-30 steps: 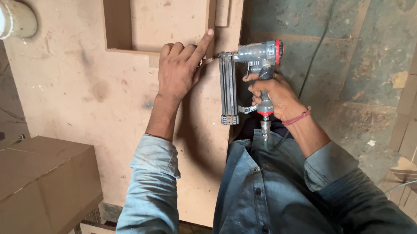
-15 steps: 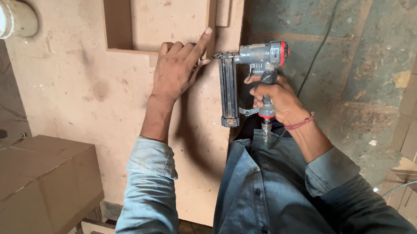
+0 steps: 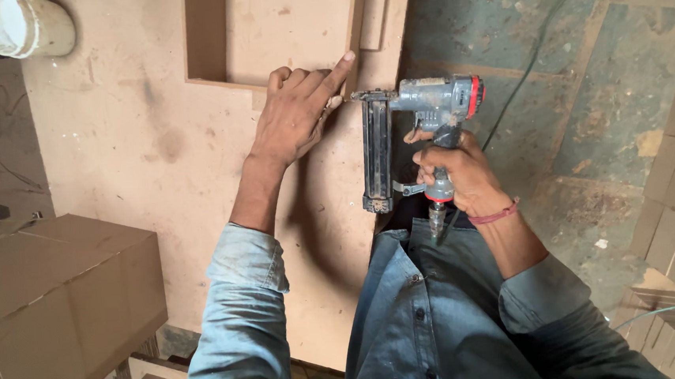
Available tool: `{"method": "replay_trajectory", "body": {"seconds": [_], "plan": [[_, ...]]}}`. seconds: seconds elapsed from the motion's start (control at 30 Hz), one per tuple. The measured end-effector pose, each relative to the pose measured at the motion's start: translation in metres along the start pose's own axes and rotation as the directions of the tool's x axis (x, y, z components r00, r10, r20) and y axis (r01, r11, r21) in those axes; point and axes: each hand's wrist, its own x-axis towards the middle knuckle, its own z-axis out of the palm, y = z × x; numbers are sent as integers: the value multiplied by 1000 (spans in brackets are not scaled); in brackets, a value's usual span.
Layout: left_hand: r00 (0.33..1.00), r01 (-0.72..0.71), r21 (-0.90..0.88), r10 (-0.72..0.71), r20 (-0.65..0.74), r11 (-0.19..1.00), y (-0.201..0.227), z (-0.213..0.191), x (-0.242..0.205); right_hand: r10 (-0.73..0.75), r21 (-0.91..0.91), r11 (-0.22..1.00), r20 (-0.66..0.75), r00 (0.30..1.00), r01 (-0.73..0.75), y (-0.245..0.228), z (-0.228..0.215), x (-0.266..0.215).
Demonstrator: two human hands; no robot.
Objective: The person assembles small wooden boxes by aligning pre-cut panels and securing them with a pneumatic nail gun. They repeatedly position the panels, fire nails into the joints, and move completed boxes aside.
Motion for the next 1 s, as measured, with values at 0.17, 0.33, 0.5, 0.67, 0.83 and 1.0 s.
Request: {"method": "replay_trajectory", "body": {"seconds": [0.17, 0.33, 0.5, 0.67, 0.83, 1.0], "plan": [[1000, 31, -204, -30, 9, 979, 2, -12, 2, -11, 14, 1000, 26, 1000, 11, 0, 4, -4], [999, 44, -274, -44, 5, 961, 2, -15, 2, -18, -5, 1000, 5, 1000, 18, -2, 7, -2], [987, 37, -305, -82, -137, 952, 1, -4, -2, -49, 118, 992, 116, 992, 35, -29, 17, -22], [608, 151, -674, -605, -514, 724, 37, 16, -36, -65, 17, 998, 301, 952, 62, -57, 25, -40], [576, 235, -954, -817, -19, 188, 72, 26, -73, -33, -923, 254, 289, 957, 288, -26, 68, -26], [608, 652, -449, -775, -172, 611, 97, 59, -70, 36, -933, -174, 314, 949, 316, 21, 86, -19]]}}
